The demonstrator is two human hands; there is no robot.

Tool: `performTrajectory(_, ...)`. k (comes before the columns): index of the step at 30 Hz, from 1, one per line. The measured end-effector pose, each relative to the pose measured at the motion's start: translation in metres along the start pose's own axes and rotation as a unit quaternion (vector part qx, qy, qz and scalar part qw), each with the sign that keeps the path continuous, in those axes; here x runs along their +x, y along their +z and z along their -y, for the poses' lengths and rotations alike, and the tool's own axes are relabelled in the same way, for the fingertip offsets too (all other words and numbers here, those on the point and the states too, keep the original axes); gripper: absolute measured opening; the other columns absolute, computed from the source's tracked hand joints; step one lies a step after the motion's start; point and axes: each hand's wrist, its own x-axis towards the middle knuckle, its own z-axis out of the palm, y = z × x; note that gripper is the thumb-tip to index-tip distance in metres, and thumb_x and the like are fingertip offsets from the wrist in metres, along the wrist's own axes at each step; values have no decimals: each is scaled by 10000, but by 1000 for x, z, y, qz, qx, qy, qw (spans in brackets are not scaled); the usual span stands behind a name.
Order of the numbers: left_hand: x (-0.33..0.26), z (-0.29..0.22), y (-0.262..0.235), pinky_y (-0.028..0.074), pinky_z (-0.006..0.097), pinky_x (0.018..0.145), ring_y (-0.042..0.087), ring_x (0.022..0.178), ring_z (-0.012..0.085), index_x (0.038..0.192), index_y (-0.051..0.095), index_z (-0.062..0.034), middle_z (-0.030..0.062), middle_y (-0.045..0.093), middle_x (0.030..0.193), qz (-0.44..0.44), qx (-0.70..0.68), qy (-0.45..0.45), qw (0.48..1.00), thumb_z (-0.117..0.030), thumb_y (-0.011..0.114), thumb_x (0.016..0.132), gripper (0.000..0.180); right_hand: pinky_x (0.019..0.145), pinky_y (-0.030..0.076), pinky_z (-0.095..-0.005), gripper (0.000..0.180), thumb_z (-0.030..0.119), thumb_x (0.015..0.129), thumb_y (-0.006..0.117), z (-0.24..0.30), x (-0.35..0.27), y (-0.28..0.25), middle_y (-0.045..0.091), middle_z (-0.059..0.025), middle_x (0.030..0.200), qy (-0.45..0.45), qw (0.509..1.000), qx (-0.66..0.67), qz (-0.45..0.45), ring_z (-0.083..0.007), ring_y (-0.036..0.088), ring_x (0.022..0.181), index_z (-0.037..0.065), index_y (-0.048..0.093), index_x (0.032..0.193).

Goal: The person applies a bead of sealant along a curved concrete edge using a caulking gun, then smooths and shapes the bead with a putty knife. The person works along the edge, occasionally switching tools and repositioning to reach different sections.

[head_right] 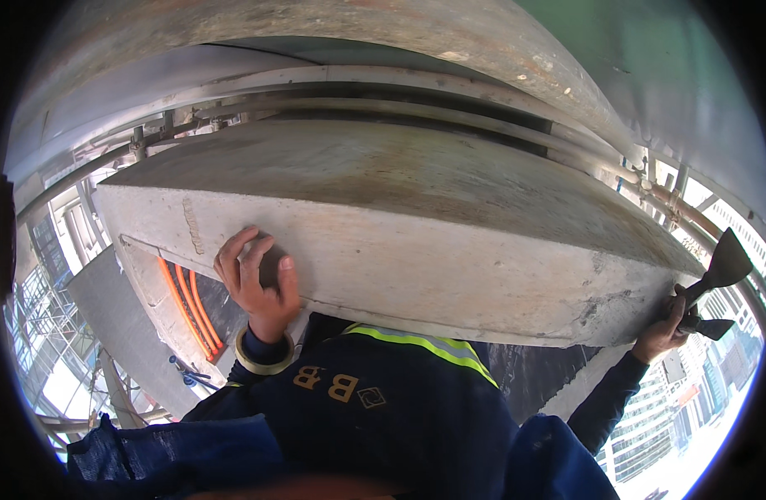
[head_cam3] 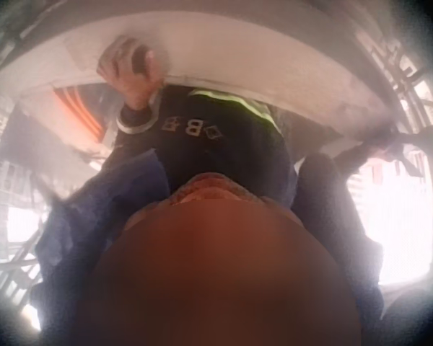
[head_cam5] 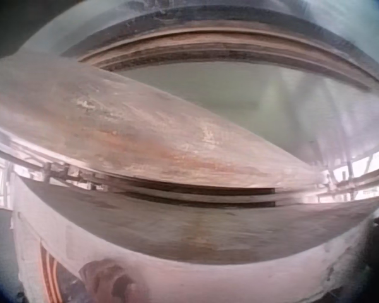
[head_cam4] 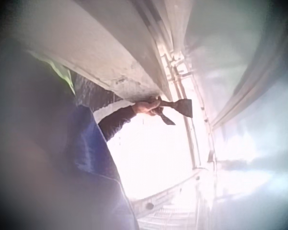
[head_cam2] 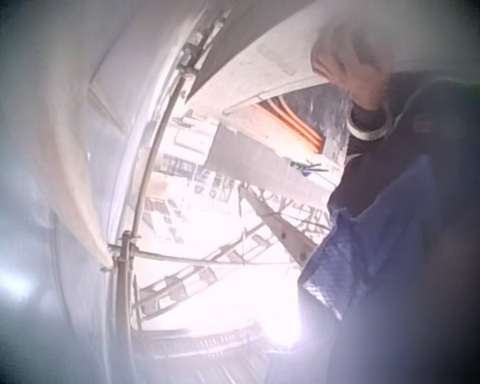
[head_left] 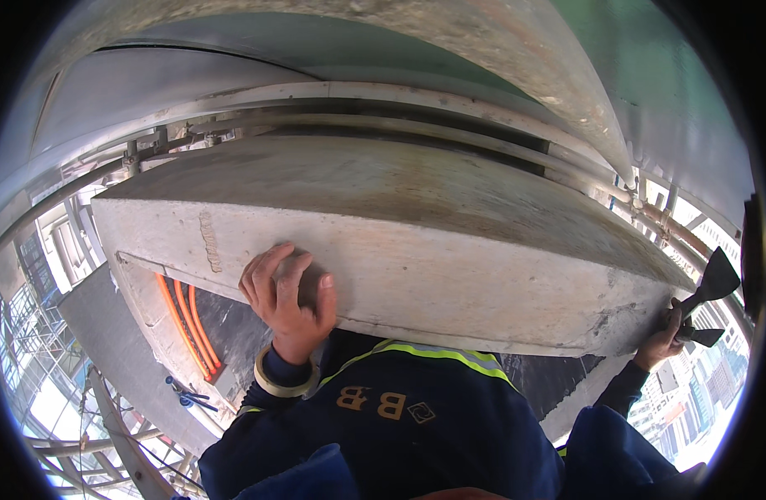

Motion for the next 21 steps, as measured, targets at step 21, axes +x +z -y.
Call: performTrajectory(21, -1, -2, 0, 425, 487, 995, 564, 1151, 369, 1108, 680, -5, 187, 633, 1244, 9, -3, 7, 1000, -139, 684, 873, 271, 657, 456, -251, 266, 178, 966, 653, 8, -5, 7, 711, -58, 885, 13, 999, 37, -9, -90, 565, 685, -50, 712, 1089)
